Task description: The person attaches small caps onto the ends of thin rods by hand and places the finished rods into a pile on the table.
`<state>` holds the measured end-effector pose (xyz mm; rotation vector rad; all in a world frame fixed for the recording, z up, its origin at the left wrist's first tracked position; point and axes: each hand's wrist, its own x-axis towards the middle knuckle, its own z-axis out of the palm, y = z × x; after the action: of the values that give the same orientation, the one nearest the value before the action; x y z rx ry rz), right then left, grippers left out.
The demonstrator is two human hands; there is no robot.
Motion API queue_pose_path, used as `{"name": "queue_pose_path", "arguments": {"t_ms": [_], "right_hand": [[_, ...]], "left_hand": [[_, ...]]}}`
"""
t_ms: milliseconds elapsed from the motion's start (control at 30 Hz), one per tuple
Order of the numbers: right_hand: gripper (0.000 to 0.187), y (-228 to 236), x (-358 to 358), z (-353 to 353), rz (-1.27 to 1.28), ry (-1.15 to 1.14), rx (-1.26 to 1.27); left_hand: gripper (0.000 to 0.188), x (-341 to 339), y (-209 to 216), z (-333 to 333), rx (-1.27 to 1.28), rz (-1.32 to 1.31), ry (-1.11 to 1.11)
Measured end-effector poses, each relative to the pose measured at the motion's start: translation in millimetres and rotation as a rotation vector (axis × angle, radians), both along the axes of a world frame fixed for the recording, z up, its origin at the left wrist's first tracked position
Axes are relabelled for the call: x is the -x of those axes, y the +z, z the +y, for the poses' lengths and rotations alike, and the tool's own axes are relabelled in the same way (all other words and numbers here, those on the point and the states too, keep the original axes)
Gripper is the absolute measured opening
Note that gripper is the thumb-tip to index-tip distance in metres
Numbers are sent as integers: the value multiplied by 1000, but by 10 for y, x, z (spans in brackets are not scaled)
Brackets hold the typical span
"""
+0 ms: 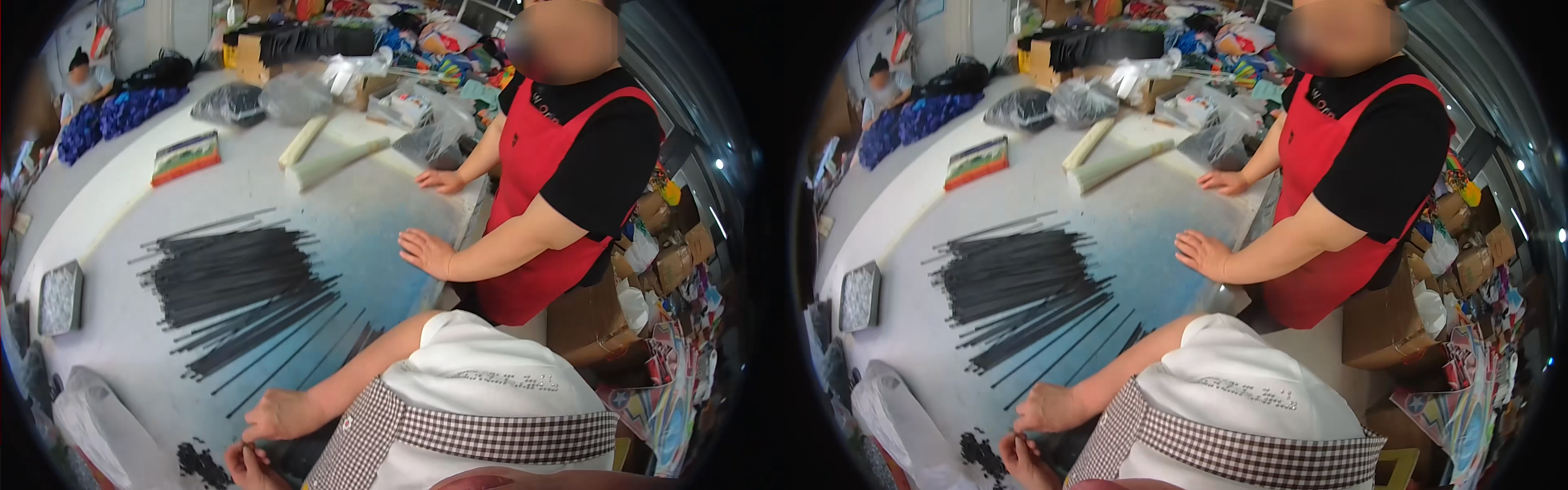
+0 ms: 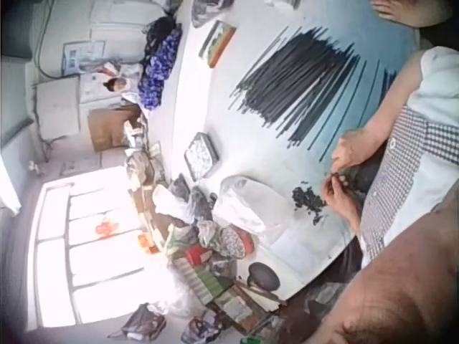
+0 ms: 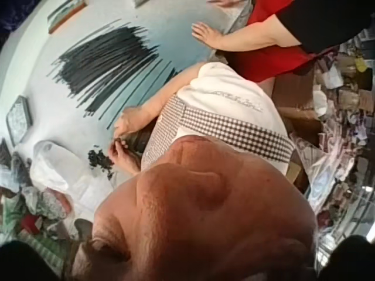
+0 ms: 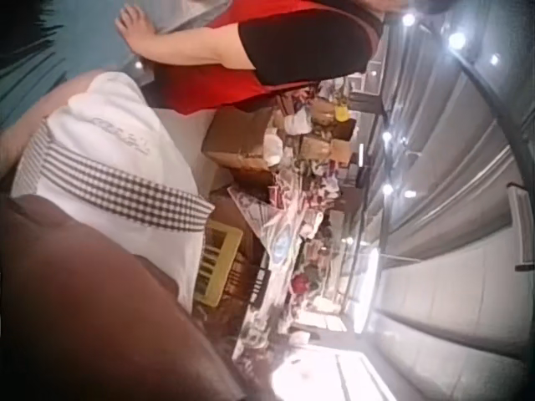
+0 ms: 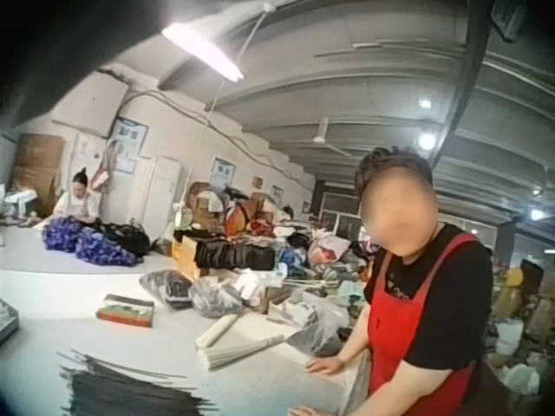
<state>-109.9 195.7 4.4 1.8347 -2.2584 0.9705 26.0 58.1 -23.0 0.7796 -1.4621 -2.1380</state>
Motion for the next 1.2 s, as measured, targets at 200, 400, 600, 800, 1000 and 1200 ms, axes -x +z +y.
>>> {"name": "queue_pose_path", "arguments": {"t_ms": [200, 400, 600, 800, 1000, 1200], "right_hand": [[12, 9, -6, 73, -45, 19, 31], [13, -24, -32, 44, -47, 16, 42], [11, -28, -45, 3, 39, 54, 92], [12, 108, -89, -15, 11, 40, -22], [16, 88, -92, -28, -127, 64, -157], [21, 116, 136, -95, 133, 67, -70]], "left_hand": [[8, -2, 181, 89, -140, -41, -134], [10, 4, 194, 100, -111, -59, -132], [15, -11, 146, 114, -86, -111, -79], [26, -26, -173, 53, 229, -165, -105], [40, -71, 36, 188, 654, -267, -60], [40, -48, 239, 258, 560, -258, 54]]}}
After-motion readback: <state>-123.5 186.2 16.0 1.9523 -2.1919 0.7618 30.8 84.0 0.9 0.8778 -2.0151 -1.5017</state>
